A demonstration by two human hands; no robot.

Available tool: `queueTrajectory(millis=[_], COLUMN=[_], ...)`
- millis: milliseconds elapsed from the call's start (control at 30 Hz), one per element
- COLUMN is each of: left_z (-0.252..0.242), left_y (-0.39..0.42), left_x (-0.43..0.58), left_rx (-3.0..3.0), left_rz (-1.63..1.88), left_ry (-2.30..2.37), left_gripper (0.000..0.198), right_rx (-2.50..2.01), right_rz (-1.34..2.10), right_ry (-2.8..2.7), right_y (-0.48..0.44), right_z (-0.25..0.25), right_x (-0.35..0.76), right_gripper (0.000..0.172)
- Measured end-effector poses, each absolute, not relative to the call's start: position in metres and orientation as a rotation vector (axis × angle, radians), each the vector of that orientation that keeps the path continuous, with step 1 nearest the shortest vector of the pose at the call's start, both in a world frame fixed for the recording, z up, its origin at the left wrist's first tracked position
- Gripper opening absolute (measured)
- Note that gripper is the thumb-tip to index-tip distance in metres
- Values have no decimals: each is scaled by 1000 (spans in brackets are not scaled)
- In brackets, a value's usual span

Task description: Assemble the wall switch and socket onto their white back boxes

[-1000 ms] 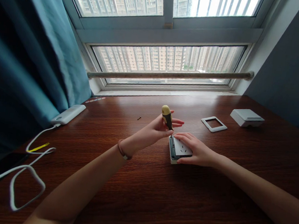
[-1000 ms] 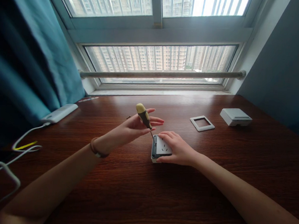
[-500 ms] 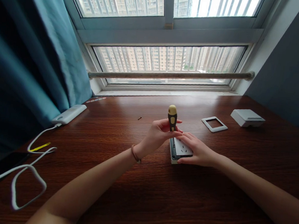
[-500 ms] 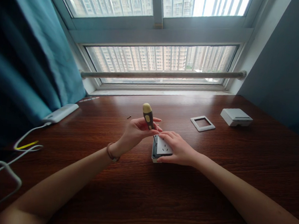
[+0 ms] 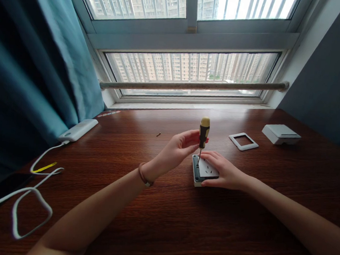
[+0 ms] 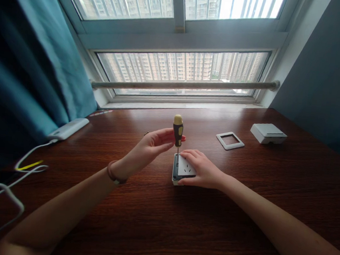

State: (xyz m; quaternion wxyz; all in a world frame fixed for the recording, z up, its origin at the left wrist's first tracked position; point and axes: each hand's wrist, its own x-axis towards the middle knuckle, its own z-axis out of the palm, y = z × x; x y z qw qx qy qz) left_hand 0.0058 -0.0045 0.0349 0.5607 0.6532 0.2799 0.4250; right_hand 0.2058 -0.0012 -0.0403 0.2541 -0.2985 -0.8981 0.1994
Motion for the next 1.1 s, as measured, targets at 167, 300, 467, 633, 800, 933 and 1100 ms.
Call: queueTrajectory(millis=[167, 300, 467, 633, 800, 933, 1100], left_z=[34, 27, 11, 5, 19, 38, 46], left_y=[-5, -1, 6, 10, 3, -5, -5], left_x=[3, 2, 3, 6, 5, -1, -5], left_rx=[1700, 1900, 1854, 1880, 1610, 1525, 1662], left_rz=[1031, 1084, 1227, 1320, 1162, 1014, 929], left_ry=[681, 771, 893, 1037, 755, 662, 657], left_gripper=[32, 26, 30, 33, 41, 43, 36], right_rx=[-815, -817, -820, -835, -839, -838, -858], right_rz=[529, 533, 532, 516, 518, 513, 510], right_ry=[-2452, -2452, -2457, -2464, -2469, -2465, -2469], right_y=[-2, -1, -1, -2, -2, -2, -4], right_z=[-39, -39, -39, -39, -40, -40, -39], right_x=[205, 204, 204, 205, 205, 205, 205], right_gripper=[72, 70, 72, 74, 75, 74, 74])
